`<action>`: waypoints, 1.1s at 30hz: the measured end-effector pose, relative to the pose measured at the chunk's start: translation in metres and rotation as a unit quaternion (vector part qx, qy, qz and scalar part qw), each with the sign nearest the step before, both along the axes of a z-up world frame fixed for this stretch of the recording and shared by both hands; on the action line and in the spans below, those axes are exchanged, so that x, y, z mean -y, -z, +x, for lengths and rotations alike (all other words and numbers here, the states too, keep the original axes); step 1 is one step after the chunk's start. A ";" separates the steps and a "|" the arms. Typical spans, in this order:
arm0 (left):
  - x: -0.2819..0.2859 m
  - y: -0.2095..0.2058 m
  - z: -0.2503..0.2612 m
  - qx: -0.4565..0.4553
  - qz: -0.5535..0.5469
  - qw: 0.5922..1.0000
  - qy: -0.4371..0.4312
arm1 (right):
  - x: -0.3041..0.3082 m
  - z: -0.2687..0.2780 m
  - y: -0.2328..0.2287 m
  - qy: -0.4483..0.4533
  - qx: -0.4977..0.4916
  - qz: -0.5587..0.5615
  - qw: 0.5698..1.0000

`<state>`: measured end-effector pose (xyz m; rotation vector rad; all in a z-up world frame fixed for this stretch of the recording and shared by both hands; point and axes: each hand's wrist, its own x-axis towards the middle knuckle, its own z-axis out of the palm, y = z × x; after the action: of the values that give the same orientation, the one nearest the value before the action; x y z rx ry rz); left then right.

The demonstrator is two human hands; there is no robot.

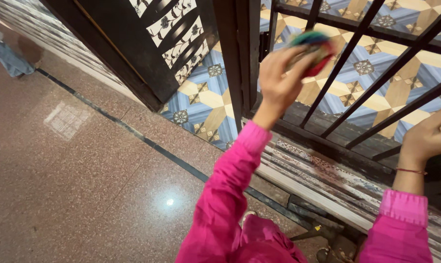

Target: The person wipes the bars and frame of a metal gate with a cloth, moving the cloth along the horizontal and vertical bars.

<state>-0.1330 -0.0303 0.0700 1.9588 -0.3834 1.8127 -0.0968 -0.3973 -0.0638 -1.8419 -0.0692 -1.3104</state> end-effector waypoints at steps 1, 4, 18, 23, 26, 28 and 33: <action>-0.001 -0.015 0.006 0.009 0.100 0.994 -0.046 | 0.002 0.000 0.002 -0.005 0.000 0.001 1.000; -0.007 -0.031 0.014 -0.016 0.258 0.954 -0.150 | 0.007 0.003 0.006 -0.004 0.010 -0.004 1.000; -0.010 0.103 -0.021 -0.167 0.474 0.831 -0.238 | -0.004 -0.008 -0.011 -0.027 0.026 -0.020 0.999; -0.005 0.150 -0.043 -0.206 0.490 0.823 -0.198 | -0.004 -0.008 -0.012 -0.003 0.031 -0.044 0.999; -0.009 0.177 -0.063 -0.284 0.460 0.832 -0.127 | -0.002 -0.004 -0.006 -0.013 0.011 -0.001 1.000; -0.013 0.186 -0.063 -0.386 0.397 0.832 -0.042 | 0.002 0.000 0.000 -0.005 0.015 -0.012 1.000; -0.048 0.141 -0.057 -0.230 0.328 0.916 -0.011 | 0.017 0.013 0.030 -0.009 -0.032 0.020 0.999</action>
<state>-0.1902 0.0172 -0.0712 2.7550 -0.8939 1.2440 -0.0835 -0.4147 -0.0934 -1.8435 -0.0265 -1.2307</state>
